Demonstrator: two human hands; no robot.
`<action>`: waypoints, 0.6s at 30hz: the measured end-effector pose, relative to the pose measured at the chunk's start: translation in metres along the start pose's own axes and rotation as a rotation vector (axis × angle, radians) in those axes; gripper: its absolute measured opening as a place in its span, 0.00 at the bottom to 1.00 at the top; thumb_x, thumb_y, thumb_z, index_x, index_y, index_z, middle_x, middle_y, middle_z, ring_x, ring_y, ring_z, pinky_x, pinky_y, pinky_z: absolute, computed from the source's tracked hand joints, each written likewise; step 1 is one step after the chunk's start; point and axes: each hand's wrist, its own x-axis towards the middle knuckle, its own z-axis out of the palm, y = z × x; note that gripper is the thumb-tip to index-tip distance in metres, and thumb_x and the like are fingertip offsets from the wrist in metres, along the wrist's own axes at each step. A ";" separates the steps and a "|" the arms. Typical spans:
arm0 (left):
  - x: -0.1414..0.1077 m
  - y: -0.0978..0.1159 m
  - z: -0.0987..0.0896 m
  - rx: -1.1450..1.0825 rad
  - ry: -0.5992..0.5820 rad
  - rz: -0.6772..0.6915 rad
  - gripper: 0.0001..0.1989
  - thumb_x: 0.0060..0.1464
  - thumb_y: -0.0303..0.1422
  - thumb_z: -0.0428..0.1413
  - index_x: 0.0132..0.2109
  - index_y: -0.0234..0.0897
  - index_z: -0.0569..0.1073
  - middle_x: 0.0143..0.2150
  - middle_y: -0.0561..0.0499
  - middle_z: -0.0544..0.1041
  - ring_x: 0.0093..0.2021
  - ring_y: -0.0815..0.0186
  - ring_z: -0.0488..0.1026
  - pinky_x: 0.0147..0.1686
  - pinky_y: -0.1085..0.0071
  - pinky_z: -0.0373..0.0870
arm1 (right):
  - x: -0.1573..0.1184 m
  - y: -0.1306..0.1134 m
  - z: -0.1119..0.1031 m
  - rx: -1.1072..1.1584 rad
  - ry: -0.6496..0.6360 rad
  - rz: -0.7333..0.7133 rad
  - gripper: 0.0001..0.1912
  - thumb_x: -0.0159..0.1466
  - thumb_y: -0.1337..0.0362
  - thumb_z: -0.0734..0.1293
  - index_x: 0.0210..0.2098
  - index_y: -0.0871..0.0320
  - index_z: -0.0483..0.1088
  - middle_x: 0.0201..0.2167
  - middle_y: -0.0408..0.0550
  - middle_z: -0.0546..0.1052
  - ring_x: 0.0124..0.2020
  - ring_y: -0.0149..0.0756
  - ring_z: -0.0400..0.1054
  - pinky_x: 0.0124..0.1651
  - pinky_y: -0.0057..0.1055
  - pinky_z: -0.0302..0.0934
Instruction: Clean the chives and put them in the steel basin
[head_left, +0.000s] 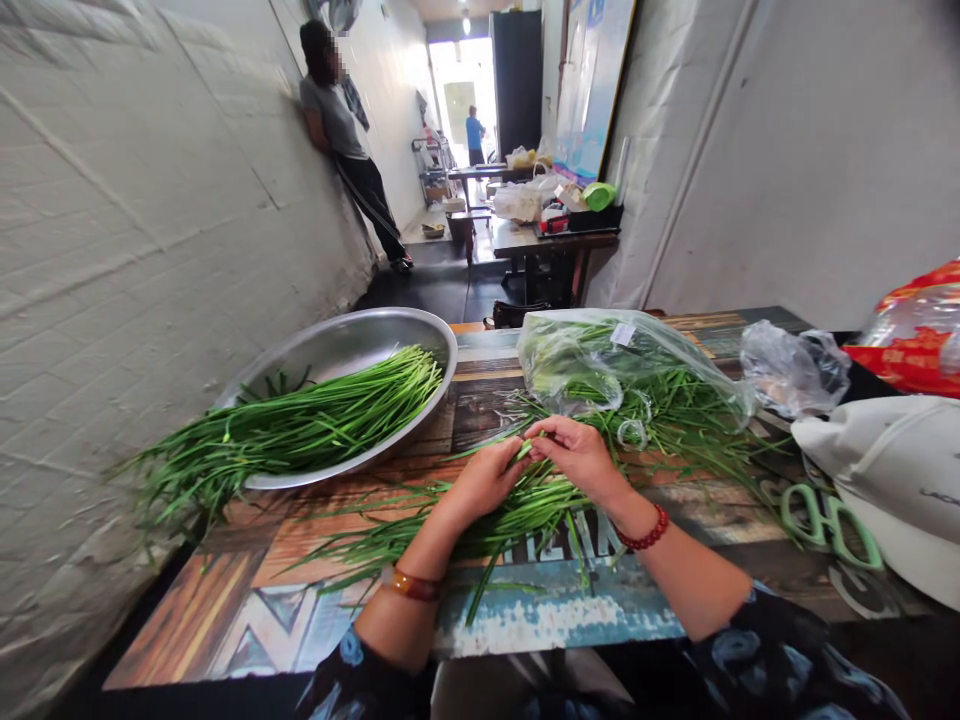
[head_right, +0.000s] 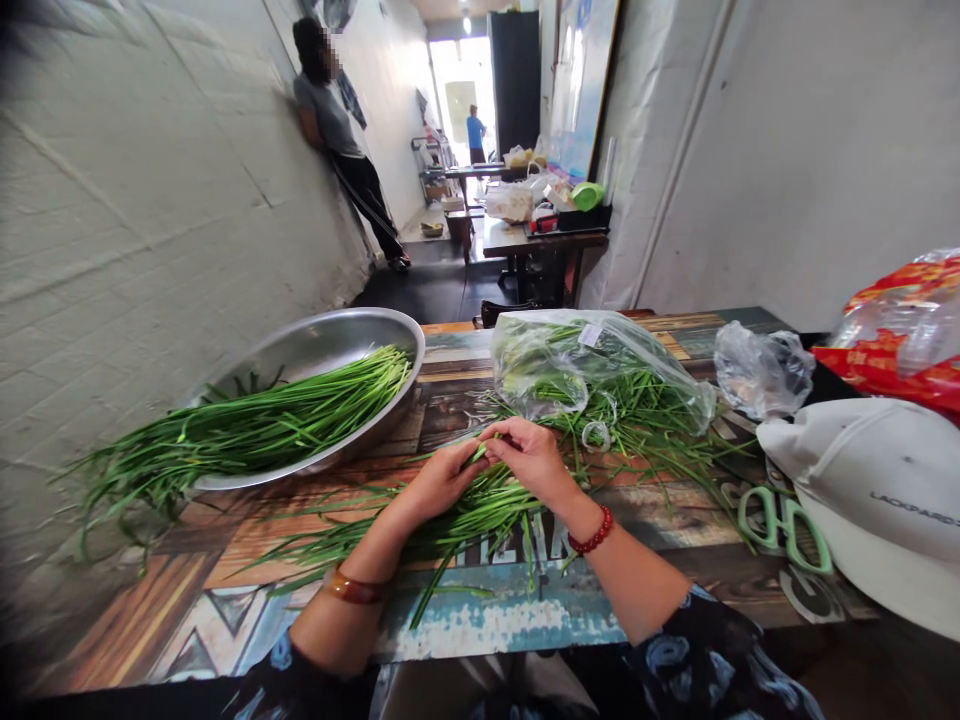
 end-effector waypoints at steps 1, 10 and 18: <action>0.000 -0.002 0.000 0.053 0.010 -0.009 0.12 0.64 0.38 0.49 0.37 0.35 0.70 0.33 0.50 0.74 0.36 0.64 0.68 0.41 0.70 0.65 | 0.001 0.001 -0.001 0.024 0.030 0.022 0.11 0.55 0.55 0.74 0.33 0.55 0.78 0.25 0.42 0.78 0.27 0.32 0.74 0.35 0.30 0.69; -0.006 -0.006 -0.021 0.569 0.100 -0.193 0.08 0.64 0.28 0.46 0.44 0.40 0.70 0.42 0.46 0.78 0.41 0.61 0.75 0.38 0.71 0.63 | 0.018 -0.007 -0.030 0.364 0.318 0.072 0.19 0.48 0.53 0.79 0.33 0.58 0.76 0.25 0.41 0.76 0.26 0.28 0.70 0.31 0.27 0.67; -0.026 -0.001 -0.045 0.779 0.180 -0.309 0.15 0.65 0.26 0.43 0.50 0.36 0.72 0.47 0.40 0.79 0.46 0.58 0.77 0.44 0.67 0.69 | 0.026 -0.021 -0.065 0.657 0.467 -0.061 0.16 0.46 0.60 0.80 0.32 0.56 0.76 0.29 0.37 0.76 0.27 0.22 0.69 0.32 0.21 0.67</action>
